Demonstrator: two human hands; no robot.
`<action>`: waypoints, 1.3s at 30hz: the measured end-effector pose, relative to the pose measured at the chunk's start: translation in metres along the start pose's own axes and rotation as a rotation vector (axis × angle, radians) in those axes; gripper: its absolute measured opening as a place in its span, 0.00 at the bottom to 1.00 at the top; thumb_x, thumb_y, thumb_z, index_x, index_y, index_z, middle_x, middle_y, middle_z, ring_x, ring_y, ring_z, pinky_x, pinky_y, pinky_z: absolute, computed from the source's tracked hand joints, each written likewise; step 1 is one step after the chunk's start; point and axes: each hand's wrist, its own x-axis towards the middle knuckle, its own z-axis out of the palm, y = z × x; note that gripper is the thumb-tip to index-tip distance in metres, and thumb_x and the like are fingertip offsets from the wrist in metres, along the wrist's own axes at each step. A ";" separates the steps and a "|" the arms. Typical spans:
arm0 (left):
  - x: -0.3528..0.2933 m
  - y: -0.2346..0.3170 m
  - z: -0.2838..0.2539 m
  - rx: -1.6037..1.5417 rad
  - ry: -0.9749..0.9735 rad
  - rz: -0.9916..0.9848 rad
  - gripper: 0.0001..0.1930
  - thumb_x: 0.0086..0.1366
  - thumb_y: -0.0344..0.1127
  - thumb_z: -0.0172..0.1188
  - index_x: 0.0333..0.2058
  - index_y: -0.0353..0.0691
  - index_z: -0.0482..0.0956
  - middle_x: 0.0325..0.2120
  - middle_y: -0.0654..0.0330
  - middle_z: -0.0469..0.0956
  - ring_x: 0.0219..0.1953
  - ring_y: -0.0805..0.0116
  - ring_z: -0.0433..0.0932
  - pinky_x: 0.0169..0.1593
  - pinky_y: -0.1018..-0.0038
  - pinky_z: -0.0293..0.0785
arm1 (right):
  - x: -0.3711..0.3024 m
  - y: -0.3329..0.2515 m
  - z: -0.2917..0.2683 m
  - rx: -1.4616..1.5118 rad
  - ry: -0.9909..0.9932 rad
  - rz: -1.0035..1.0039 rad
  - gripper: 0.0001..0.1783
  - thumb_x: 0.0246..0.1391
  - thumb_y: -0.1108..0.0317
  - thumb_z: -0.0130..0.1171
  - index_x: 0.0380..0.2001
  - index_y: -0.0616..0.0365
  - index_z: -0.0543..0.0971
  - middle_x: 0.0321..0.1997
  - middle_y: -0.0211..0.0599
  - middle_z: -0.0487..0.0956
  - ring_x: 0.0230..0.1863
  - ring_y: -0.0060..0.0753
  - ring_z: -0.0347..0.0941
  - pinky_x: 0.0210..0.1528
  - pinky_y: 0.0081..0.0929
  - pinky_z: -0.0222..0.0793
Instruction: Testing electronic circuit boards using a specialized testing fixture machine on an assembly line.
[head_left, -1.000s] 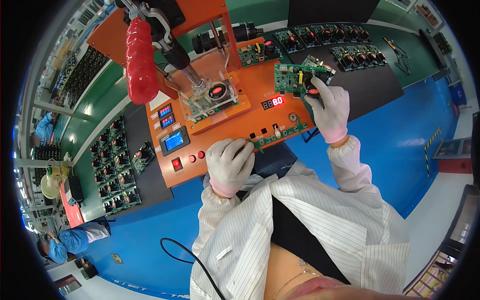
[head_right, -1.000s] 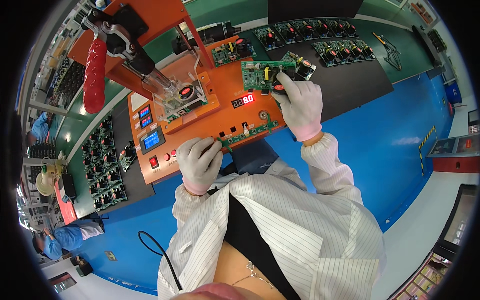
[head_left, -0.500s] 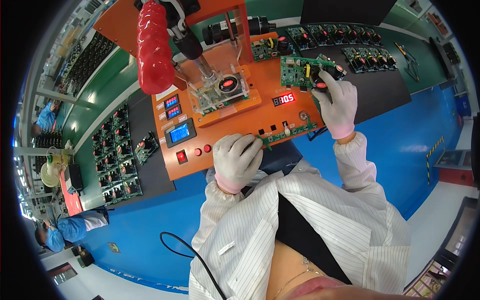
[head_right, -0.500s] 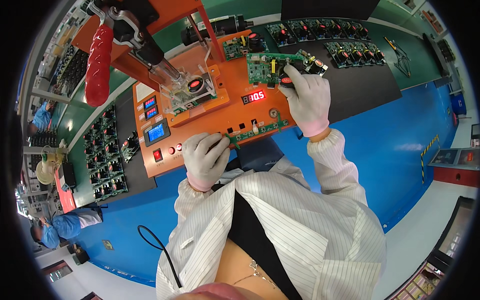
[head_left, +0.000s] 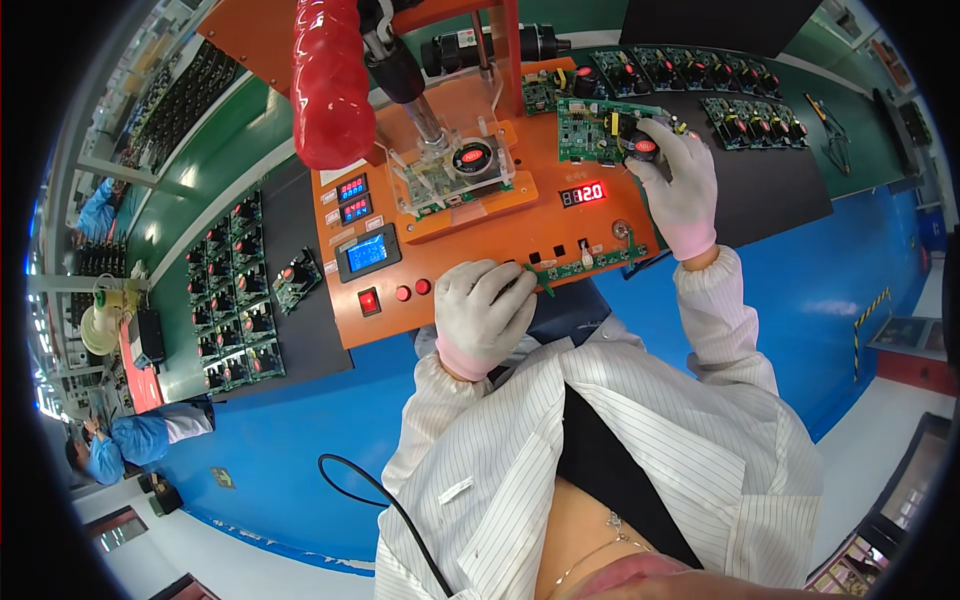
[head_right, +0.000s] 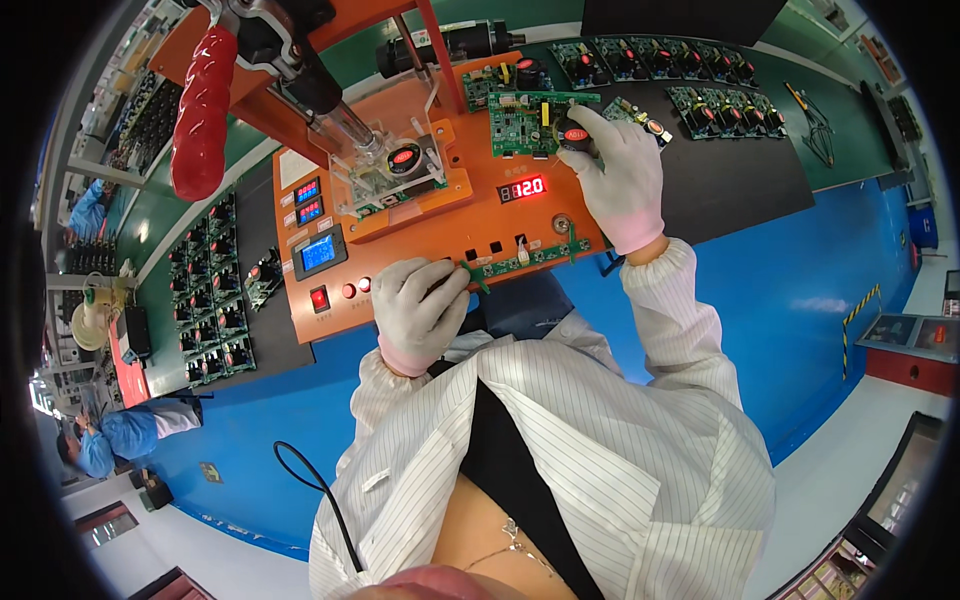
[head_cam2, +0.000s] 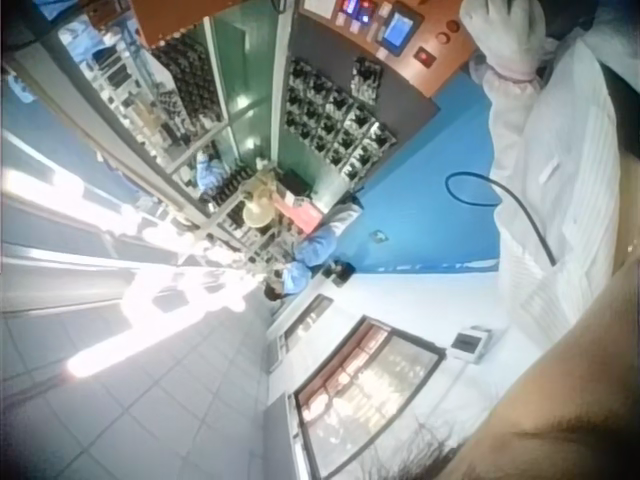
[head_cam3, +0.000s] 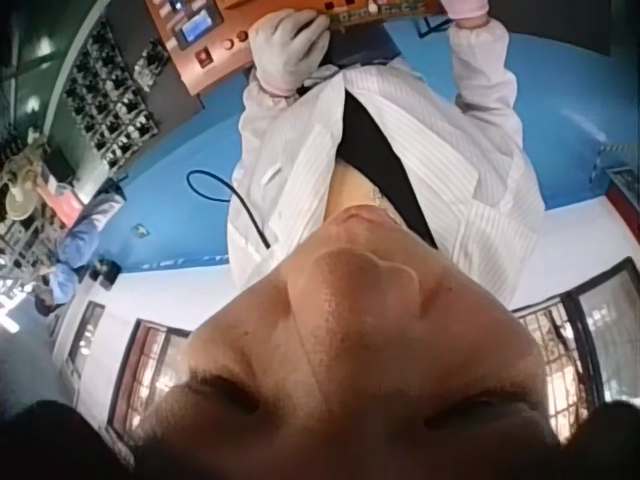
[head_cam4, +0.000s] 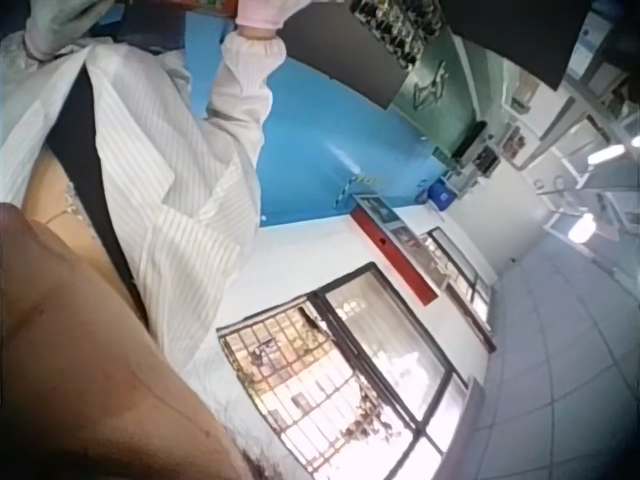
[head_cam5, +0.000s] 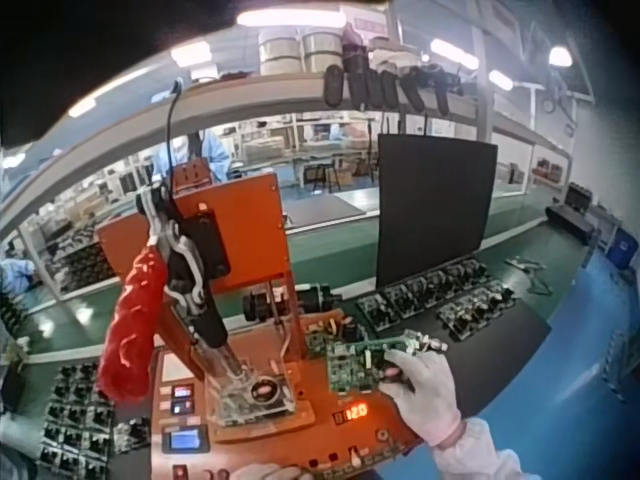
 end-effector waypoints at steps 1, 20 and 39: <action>0.000 0.000 0.000 0.004 0.001 -0.003 0.14 0.46 0.31 0.68 0.35 0.43 0.83 0.36 0.64 0.78 0.39 0.61 0.76 0.41 0.63 0.74 | 0.001 0.001 0.001 0.004 -0.001 -0.003 0.24 0.43 0.72 0.69 0.47 0.54 0.81 0.27 0.34 0.73 0.32 0.36 0.68 0.39 0.32 0.65; -0.059 -0.076 -0.082 0.435 0.471 -0.638 0.10 0.56 0.30 0.64 0.39 0.41 0.85 0.41 0.56 0.81 0.46 0.55 0.75 0.53 0.62 0.69 | 0.004 0.014 0.033 0.262 -0.221 0.303 0.22 0.58 0.68 0.61 0.55 0.63 0.77 0.30 0.30 0.70 0.31 0.24 0.65 0.37 0.22 0.65; -0.065 -0.264 -0.084 0.843 0.116 -1.008 0.21 0.53 0.56 0.66 0.39 0.50 0.87 0.40 0.59 0.80 0.49 0.55 0.75 0.55 0.59 0.63 | -0.045 0.013 0.027 0.390 -0.077 0.530 0.21 0.69 0.63 0.45 0.55 0.69 0.73 0.52 0.46 0.78 0.51 0.36 0.75 0.55 0.29 0.68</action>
